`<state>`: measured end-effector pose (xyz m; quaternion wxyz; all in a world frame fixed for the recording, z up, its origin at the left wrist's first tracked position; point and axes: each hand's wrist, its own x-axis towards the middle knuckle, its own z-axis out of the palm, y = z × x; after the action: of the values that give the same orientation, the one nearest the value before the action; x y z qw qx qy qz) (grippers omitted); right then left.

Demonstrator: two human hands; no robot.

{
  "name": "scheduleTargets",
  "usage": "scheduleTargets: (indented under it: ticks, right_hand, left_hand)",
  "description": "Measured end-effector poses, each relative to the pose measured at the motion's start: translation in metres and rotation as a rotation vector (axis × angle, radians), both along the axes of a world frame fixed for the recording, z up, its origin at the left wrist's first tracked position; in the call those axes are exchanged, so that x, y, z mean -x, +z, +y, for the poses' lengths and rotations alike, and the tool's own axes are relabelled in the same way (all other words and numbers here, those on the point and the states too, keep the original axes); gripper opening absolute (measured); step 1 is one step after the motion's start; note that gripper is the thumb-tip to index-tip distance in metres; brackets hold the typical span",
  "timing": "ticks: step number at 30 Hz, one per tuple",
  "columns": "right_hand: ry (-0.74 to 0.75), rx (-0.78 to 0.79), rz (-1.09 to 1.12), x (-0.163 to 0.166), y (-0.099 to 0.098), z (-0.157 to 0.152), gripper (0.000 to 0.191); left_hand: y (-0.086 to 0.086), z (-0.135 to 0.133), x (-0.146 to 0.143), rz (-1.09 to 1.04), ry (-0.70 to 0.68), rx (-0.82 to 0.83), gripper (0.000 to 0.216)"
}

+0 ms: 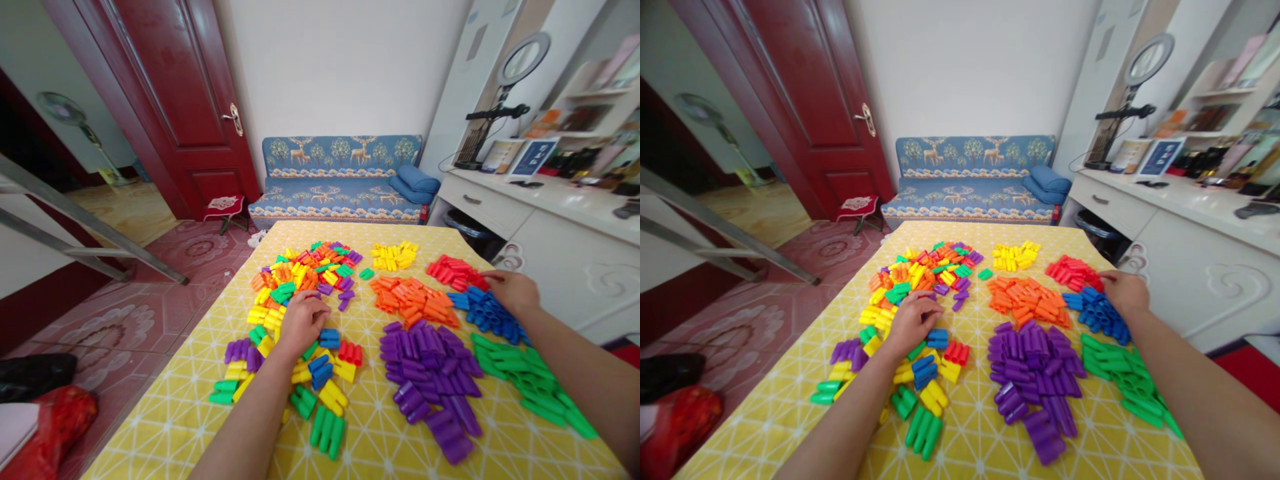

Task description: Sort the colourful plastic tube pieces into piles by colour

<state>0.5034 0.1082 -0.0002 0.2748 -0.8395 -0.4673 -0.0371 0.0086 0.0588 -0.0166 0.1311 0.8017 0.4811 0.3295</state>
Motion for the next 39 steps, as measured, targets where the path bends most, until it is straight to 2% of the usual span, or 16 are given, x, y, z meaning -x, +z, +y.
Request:
scheduleTargets:
  ticks: [4, 8, 13, 15, 17, 20, 21, 24, 26, 28, 33, 36, 39]
  right_hand:
    - [0.034, 0.010, -0.003, 0.005, 0.000, 0.001, 0.024]
    - [-0.004, 0.001, 0.003, 0.011, 0.007, -0.003, 0.031]
    - [-0.045, -0.160, 0.083, 0.037, 0.027, -0.009, 0.041]
    - [0.005, -0.229, 0.149, 0.064, 0.036, -0.014, 0.042]
    - [0.120, -0.295, 0.280, 0.102, 0.041, -0.026, 0.042]
    - [0.416, -0.452, 0.651, 0.174, 0.039, -0.057, 0.037]
    - [0.476, -0.457, 0.720, 0.198, 0.036, -0.069, 0.034]
    - [0.642, -0.339, 0.862, 0.260, 0.021, -0.104, 0.030]
    - [0.721, -0.310, 0.806, 0.286, 0.009, -0.119, 0.029]
    - [0.792, -0.298, 0.675, 0.301, -0.003, -0.128, 0.035]
    - [0.876, -0.191, 0.439, 0.313, -0.023, -0.139, 0.051]
    - [0.935, -0.149, 0.386, 0.319, -0.027, -0.147, 0.048]
    - [0.946, -0.162, 0.347, 0.323, -0.026, -0.153, 0.037]
  left_hand:
    - [0.001, 0.000, -0.001, 0.003, -0.001, 0.007, 0.015]
    - [-0.001, 0.000, 0.000, 0.000, -0.005, 0.001, 0.016]
    - [-0.003, 0.001, 0.000, -0.004, -0.007, -0.001, 0.016]
    - [-0.002, 0.001, 0.000, -0.003, -0.001, -0.006, 0.016]
    - [-0.003, 0.000, 0.000, -0.002, 0.000, -0.013, 0.016]
    - [-0.004, 0.001, 0.001, 0.005, -0.006, -0.020, 0.016]
    - [-0.005, 0.001, 0.001, 0.010, -0.007, -0.020, 0.016]
    - [-0.005, 0.001, 0.002, 0.024, -0.014, -0.024, 0.016]
    - [-0.005, 0.001, 0.003, 0.025, -0.022, -0.029, 0.015]
    - [-0.005, 0.001, 0.003, 0.018, -0.026, -0.034, 0.015]
    - [-0.004, 0.001, 0.003, 0.011, -0.023, -0.037, 0.015]
    - [-0.005, 0.001, 0.002, 0.006, -0.018, -0.048, 0.015]
    - [-0.006, 0.001, 0.002, 0.002, -0.018, -0.053, 0.015]
